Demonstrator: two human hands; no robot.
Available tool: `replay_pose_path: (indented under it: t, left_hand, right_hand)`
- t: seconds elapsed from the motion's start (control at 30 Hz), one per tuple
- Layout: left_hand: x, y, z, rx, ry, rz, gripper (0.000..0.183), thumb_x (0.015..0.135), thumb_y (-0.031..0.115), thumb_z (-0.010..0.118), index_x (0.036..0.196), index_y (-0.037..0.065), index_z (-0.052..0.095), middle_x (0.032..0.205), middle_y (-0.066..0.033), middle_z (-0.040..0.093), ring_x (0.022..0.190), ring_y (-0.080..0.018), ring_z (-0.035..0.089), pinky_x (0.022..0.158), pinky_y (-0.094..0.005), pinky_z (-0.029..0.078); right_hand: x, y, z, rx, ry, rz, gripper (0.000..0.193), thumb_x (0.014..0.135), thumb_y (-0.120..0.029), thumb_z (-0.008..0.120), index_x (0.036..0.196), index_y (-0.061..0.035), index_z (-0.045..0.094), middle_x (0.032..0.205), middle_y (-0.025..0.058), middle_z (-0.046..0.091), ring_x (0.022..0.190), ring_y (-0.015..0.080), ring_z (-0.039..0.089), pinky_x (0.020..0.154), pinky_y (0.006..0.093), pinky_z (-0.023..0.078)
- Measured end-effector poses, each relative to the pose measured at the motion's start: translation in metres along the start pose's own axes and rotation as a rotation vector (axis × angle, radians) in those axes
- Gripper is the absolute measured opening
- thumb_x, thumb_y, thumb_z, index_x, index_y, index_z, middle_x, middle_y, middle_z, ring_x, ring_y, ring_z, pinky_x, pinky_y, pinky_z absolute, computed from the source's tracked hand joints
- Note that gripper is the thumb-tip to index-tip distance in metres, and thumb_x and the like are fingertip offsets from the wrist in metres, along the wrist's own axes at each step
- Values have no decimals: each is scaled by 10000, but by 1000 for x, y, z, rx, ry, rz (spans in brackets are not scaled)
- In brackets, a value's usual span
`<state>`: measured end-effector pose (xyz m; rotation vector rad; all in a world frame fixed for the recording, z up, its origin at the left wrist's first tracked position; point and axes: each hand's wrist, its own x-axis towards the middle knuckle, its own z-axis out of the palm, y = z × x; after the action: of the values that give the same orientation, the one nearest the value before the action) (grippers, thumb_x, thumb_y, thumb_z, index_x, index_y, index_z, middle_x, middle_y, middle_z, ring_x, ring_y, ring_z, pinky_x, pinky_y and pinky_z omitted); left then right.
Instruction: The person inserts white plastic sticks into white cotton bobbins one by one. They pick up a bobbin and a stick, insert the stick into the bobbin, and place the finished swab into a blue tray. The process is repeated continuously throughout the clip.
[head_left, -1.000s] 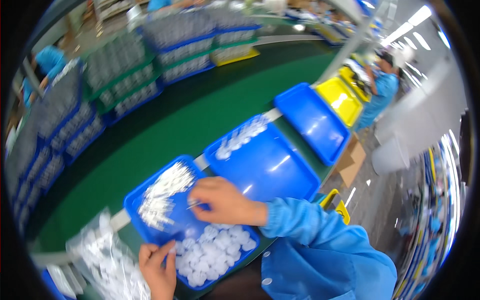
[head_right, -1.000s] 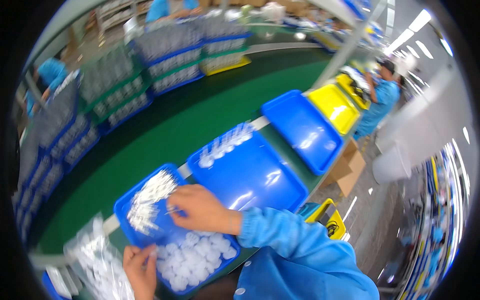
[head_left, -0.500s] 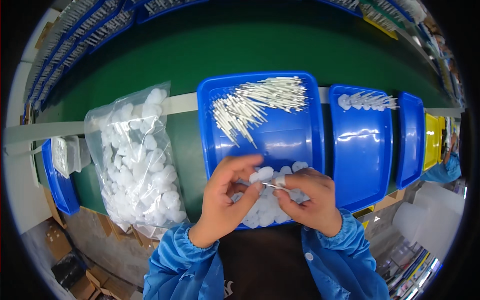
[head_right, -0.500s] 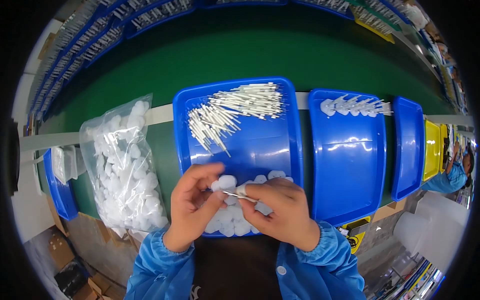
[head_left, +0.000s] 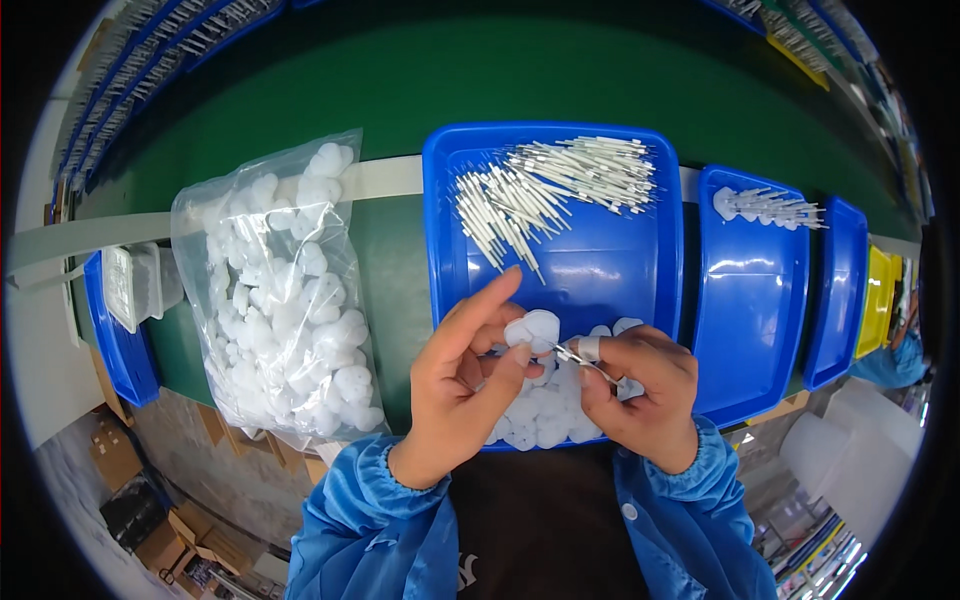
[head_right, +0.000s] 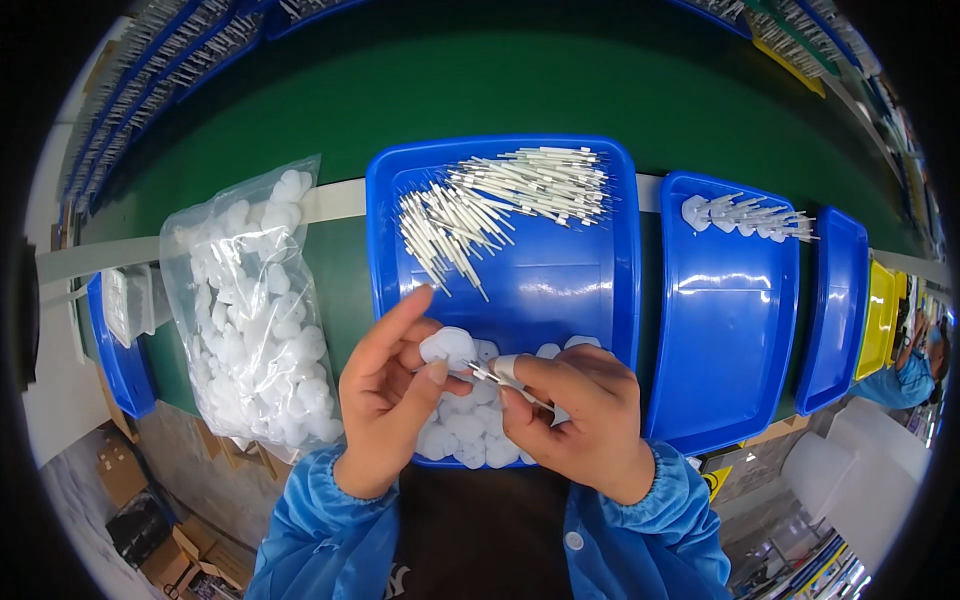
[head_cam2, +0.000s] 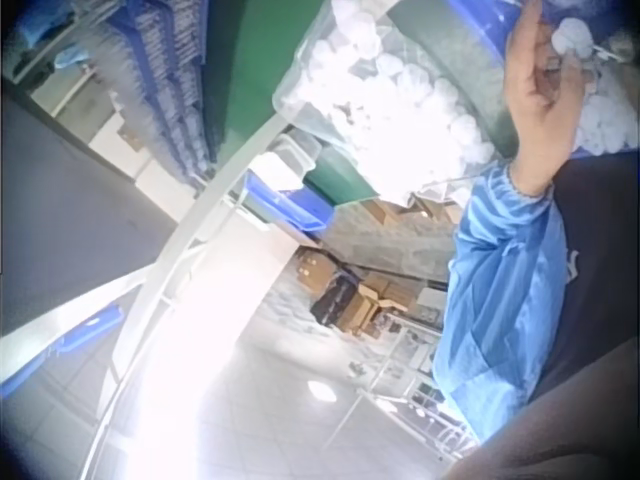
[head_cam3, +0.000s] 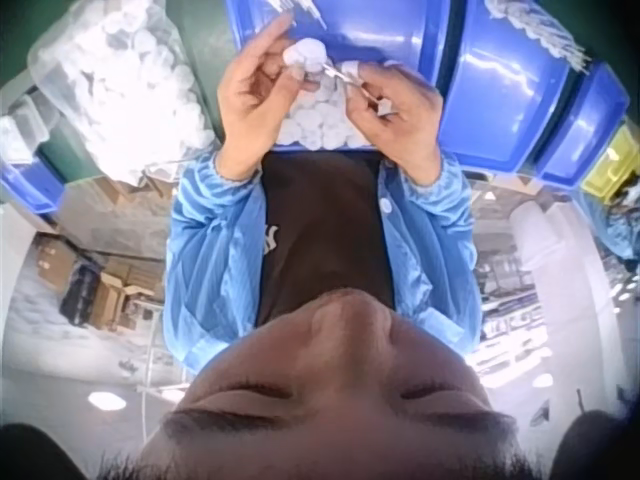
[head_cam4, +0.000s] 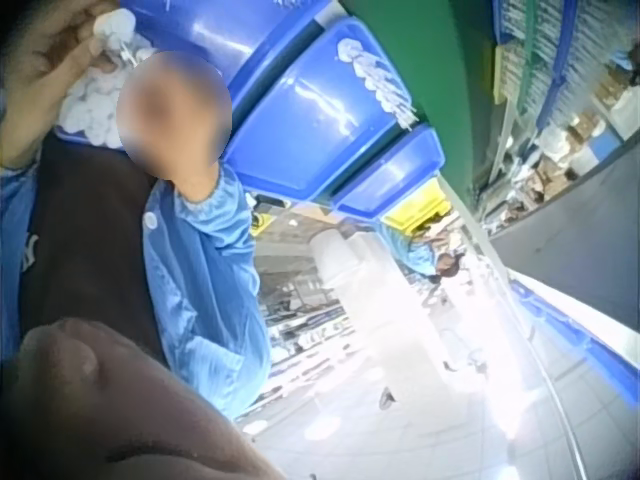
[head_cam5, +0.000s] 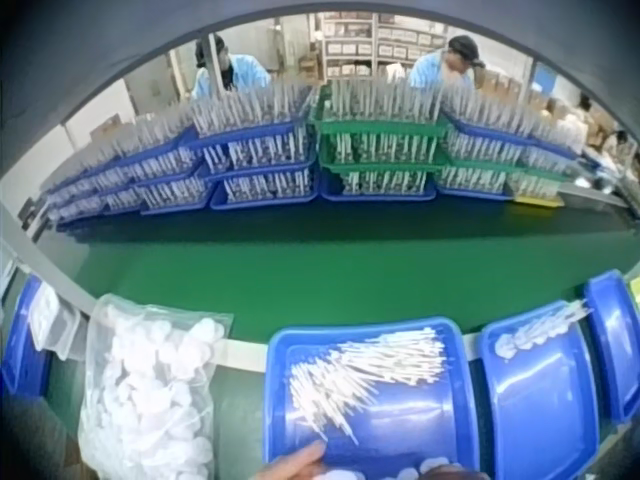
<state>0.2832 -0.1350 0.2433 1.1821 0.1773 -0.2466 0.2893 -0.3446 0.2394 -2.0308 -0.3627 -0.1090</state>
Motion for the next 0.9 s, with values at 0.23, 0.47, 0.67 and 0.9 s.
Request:
replay_pose_path:
  t: [0.23,0.47,0.67,0.9]
  left_hand:
    - [2,-10,-13,169,-72,112,475,1006,-137,675,1462,-4,684,1325,-103,600,1172,-156,674,936,-265,657]
    - [1,-7,-18,397,-83,214,411,976,-127,722,1374,-27,736,1333,-135,622,1197,-212,705,929,-297,656]
    - [8,-9,-13,536,-90,358,408,930,-123,730,1311,14,788,1362,-162,743,1174,-249,746,908,-318,635]
    - [3,-6,-23,682,-113,351,409,918,-109,740,1308,3,787,1285,-150,809,1076,-258,775,852,-326,650]
  right_hand:
    - [0,-1,-1,-24,-10,27,269,815,-31,885,1071,-45,805,629,30,647,541,200,645,593,335,493]
    - [-3,-5,0,-51,-57,100,249,855,-28,862,1097,-35,804,644,54,666,553,215,660,557,332,496]
    - [-2,-22,-5,-16,-167,324,173,959,3,745,1122,42,786,741,141,745,604,181,722,599,304,546]
    - [3,-8,8,-85,-134,117,130,928,-67,861,1013,-4,786,718,116,741,572,183,710,544,289,510]
